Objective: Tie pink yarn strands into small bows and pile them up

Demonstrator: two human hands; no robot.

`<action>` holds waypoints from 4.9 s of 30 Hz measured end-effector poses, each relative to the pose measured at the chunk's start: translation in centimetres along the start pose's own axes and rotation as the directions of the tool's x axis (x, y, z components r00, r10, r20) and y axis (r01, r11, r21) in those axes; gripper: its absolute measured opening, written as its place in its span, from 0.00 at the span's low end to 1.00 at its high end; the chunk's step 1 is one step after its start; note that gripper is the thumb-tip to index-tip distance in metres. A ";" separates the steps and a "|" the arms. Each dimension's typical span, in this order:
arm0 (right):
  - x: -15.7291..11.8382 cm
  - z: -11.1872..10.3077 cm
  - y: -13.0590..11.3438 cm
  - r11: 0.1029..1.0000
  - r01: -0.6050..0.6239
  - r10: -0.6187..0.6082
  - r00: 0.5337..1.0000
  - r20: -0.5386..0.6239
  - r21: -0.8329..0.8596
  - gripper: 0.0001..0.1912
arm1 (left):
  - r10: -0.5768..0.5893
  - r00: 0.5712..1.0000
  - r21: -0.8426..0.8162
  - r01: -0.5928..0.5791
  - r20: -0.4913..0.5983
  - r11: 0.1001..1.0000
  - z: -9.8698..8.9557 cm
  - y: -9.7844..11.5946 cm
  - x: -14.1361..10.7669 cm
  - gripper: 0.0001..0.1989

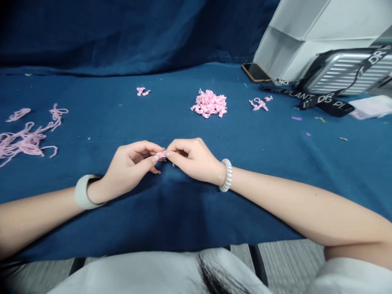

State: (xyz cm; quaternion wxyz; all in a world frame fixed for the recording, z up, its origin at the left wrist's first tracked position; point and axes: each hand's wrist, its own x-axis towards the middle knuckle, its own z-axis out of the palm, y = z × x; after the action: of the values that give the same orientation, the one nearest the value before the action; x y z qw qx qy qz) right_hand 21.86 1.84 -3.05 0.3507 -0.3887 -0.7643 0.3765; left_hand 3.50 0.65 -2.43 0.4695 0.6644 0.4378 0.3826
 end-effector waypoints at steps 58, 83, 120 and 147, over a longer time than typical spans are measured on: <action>0.9 -0.4 -0.3 0.971 -0.176 0.157 0.980 0.123 0.163 0.16 | -0.196 0.974 0.032 0.193 0.115 0.981 -0.7 0.7 0.5 0.10; -0.1 -0.4 0.6 0.662 0.609 -0.701 0.710 -0.071 -0.437 0.03 | -0.196 0.916 -0.201 0.278 0.349 0.939 -1.6 0.0 0.8 0.11; 0.3 -0.5 0.2 0.922 -0.060 0.073 0.997 -0.020 0.382 0.08 | -0.209 0.954 -0.213 0.255 0.217 0.943 -1.4 -0.3 0.9 0.09; 0.6 0.6 -0.4 0.866 -0.185 0.249 0.965 -0.080 0.464 0.10 | -0.120 0.991 -0.039 0.122 0.051 0.992 0.1 0.2 0.6 0.13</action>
State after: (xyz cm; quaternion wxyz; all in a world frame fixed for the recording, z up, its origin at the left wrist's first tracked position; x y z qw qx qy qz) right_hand 20.99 2.00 -2.85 0.4386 -0.4048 -0.5810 0.5533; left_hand 3.81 1.19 -2.18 0.5162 0.6358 0.4576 0.3463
